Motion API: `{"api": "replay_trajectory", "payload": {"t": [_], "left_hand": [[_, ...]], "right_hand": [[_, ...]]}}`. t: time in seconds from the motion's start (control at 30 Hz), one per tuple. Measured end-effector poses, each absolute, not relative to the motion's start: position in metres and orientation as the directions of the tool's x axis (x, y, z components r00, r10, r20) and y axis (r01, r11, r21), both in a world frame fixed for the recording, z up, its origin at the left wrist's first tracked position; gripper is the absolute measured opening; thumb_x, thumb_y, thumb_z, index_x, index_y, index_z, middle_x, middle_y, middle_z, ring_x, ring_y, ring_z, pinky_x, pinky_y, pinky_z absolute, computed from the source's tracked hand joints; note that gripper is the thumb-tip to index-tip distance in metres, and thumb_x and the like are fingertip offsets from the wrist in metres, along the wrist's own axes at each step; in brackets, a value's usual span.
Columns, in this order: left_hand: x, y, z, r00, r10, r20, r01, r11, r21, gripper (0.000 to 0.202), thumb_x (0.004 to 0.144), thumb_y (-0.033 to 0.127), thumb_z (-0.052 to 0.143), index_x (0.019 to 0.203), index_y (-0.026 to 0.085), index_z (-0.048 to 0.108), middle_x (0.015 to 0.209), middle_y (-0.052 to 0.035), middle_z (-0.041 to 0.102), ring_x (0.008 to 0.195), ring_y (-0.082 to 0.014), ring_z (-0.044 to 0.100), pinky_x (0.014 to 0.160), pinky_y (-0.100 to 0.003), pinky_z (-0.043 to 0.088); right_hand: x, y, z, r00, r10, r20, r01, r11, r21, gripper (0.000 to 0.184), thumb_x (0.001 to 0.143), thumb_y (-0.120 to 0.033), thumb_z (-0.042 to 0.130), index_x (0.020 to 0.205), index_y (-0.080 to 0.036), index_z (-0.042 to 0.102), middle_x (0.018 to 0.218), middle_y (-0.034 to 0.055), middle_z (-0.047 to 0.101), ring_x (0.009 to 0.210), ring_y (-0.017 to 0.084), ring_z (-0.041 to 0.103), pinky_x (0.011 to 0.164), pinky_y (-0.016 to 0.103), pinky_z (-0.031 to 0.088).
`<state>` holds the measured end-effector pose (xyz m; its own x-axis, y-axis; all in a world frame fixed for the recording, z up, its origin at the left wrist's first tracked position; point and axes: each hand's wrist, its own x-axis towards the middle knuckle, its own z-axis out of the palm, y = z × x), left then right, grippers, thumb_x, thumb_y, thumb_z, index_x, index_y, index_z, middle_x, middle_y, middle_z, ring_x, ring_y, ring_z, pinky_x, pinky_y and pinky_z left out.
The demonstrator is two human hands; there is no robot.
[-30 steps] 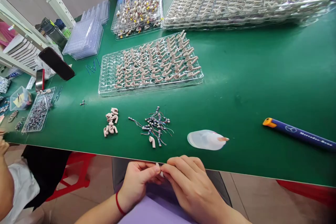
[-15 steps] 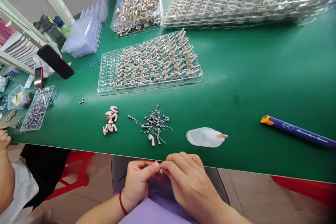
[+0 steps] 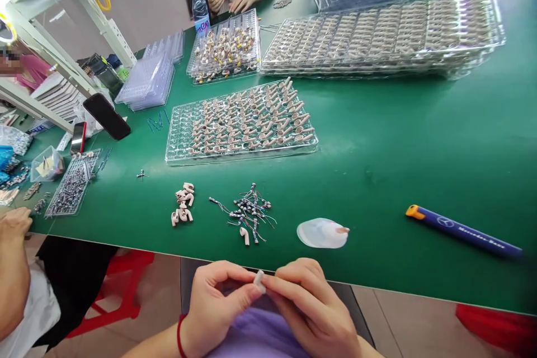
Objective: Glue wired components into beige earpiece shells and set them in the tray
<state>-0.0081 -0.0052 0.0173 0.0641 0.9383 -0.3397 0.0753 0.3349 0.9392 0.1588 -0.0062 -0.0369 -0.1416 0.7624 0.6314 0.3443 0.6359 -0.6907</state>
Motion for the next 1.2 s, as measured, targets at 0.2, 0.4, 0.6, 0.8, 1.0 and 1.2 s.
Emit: {"api": "replay_trajectory", "payload": {"t": [0.2, 0.4, 0.6, 0.8, 1.0, 1.2], "left_hand": [[-0.012, 0.0, 0.019, 0.054, 0.987, -0.151, 0.221, 0.136, 0.966, 0.009, 0.066, 0.029, 0.083, 0.071, 0.023, 0.079, 0.071, -0.0074, 0.074, 0.066, -0.0192, 0.066, 0.064, -0.028, 0.052], [-0.012, 0.0, 0.017, 0.037, 0.99, -0.136, 0.184, 0.127, 0.975, 0.01, 0.062, 0.028, 0.086, 0.067, 0.024, 0.078, 0.068, -0.0062, 0.074, 0.064, -0.0185, 0.066, 0.062, -0.027, 0.052], [-0.037, 0.03, 0.021, 0.084, 0.995, 0.063, 0.406, -0.091, 0.909, 0.005, 0.072, 0.027, 0.079, 0.071, 0.023, 0.077, 0.07, -0.004, 0.075, 0.066, -0.0184, 0.069, 0.065, -0.028, 0.054], [-0.091, 0.14, 0.029, 0.094, 0.902, 0.422, 0.789, -0.325, 0.521, 0.015, 0.086, 0.028, 0.062, 0.09, 0.021, 0.074, 0.091, -0.0063, 0.077, 0.084, -0.0208, 0.07, 0.08, -0.033, 0.054], [-0.113, 0.241, 0.038, 0.202, 0.898, 0.392, 0.884, -0.339, 0.321, 0.012, 0.084, 0.021, 0.064, 0.092, 0.023, 0.074, 0.098, -0.0046, 0.076, 0.095, -0.0201, 0.067, 0.088, -0.031, 0.047], [-0.107, 0.293, 0.036, 0.256, 0.902, 0.348, 0.911, -0.346, 0.226, 0.015, 0.084, 0.018, 0.063, 0.096, 0.022, 0.072, 0.094, -0.0034, 0.076, 0.092, -0.0189, 0.064, 0.08, -0.028, 0.046]], "right_hand": [[0.158, -0.002, -0.033, -0.13, 0.768, 0.627, 0.338, 0.629, -0.7, 0.023, 0.086, -0.003, 0.055, 0.098, -0.019, 0.064, 0.076, 0.0029, 0.064, 0.068, 0.015, 0.057, 0.062, 0.03, 0.047], [0.157, 0.0, -0.03, -0.139, 0.763, 0.631, 0.354, 0.634, -0.688, 0.021, 0.088, -0.006, 0.053, 0.098, -0.02, 0.064, 0.076, 0.0027, 0.064, 0.068, 0.014, 0.058, 0.062, 0.029, 0.049], [0.157, 0.014, -0.03, -0.157, 0.808, 0.568, 0.469, 0.568, -0.677, 0.013, 0.094, -0.013, 0.049, 0.099, -0.019, 0.059, 0.082, 0.0047, 0.065, 0.073, 0.015, 0.062, 0.065, 0.027, 0.052], [0.143, 0.037, -0.032, -0.194, 0.809, 0.555, 0.609, 0.543, -0.579, 0.02, 0.099, -0.031, 0.045, 0.104, -0.018, 0.061, 0.08, 0.0048, 0.063, 0.068, 0.018, 0.062, 0.063, 0.03, 0.05], [0.138, 0.039, -0.038, -0.22, 0.776, 0.592, 0.649, 0.569, -0.505, 0.03, 0.102, -0.031, 0.036, 0.098, -0.017, 0.062, 0.076, 0.0044, 0.06, 0.062, 0.016, 0.058, 0.059, 0.03, 0.047], [0.143, 0.037, -0.039, -0.266, 0.76, 0.593, 0.624, 0.604, -0.495, 0.027, 0.102, -0.025, 0.034, 0.1, -0.018, 0.06, 0.08, 0.0048, 0.06, 0.066, 0.014, 0.061, 0.061, 0.027, 0.05]]}}
